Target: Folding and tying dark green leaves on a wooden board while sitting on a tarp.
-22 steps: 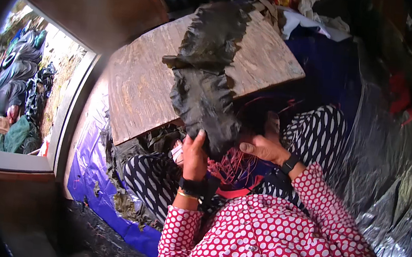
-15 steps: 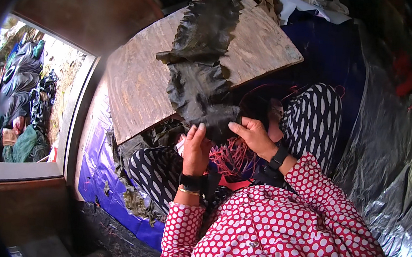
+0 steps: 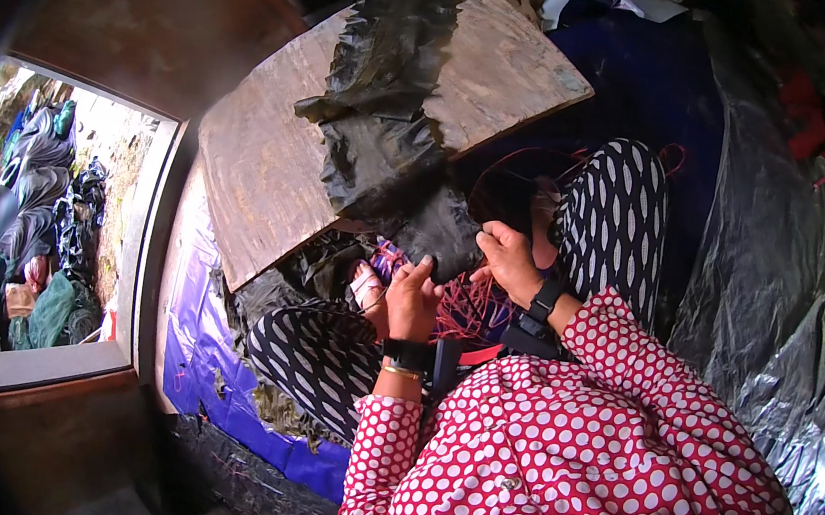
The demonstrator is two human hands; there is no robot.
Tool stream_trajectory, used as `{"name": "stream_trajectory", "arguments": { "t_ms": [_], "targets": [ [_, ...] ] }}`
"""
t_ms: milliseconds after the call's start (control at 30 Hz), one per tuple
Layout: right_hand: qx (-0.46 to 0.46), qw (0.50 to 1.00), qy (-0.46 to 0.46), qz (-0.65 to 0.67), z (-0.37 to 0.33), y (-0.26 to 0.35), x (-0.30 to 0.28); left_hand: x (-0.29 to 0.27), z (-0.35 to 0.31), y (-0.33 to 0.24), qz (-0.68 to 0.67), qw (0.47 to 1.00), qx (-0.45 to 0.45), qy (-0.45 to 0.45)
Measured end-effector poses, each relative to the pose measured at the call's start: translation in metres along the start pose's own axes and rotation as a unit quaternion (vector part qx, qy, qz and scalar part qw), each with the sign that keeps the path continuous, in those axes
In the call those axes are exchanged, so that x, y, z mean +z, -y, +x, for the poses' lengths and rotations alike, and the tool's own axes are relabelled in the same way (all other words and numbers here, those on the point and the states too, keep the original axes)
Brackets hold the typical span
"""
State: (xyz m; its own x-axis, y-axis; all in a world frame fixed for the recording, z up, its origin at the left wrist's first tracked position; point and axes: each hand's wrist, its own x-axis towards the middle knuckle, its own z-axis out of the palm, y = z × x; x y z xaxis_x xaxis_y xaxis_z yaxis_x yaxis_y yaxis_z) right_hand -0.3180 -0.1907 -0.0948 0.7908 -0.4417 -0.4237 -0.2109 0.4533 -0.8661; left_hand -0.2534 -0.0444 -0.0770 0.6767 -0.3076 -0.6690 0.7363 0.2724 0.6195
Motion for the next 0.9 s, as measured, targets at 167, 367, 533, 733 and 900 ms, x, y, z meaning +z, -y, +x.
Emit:
{"name": "stream_trajectory", "arguments": {
  "t_ms": [167,367,533,733,900],
  "targets": [
    [0.029,0.986,0.005,0.163,-0.003,0.004,-0.003,0.024,0.017,0.003,0.08,0.978,0.131,0.14],
    [0.044,0.986,0.028,0.161,-0.004,0.0,-0.012,0.002,0.013,0.018,0.004,0.997,0.069,0.028],
    [0.075,0.973,0.062,0.209,-0.002,-0.013,0.001,-0.001,0.007,0.009,-0.047,0.997,0.061,0.012],
    [0.129,0.957,0.065,0.252,-0.002,-0.013,0.004,-0.02,0.01,0.018,-0.08,0.993,0.083,0.025],
    [0.158,0.968,0.082,0.174,0.005,-0.025,0.003,-0.023,0.011,0.017,-0.097,0.992,0.07,0.034]
  ]
}}
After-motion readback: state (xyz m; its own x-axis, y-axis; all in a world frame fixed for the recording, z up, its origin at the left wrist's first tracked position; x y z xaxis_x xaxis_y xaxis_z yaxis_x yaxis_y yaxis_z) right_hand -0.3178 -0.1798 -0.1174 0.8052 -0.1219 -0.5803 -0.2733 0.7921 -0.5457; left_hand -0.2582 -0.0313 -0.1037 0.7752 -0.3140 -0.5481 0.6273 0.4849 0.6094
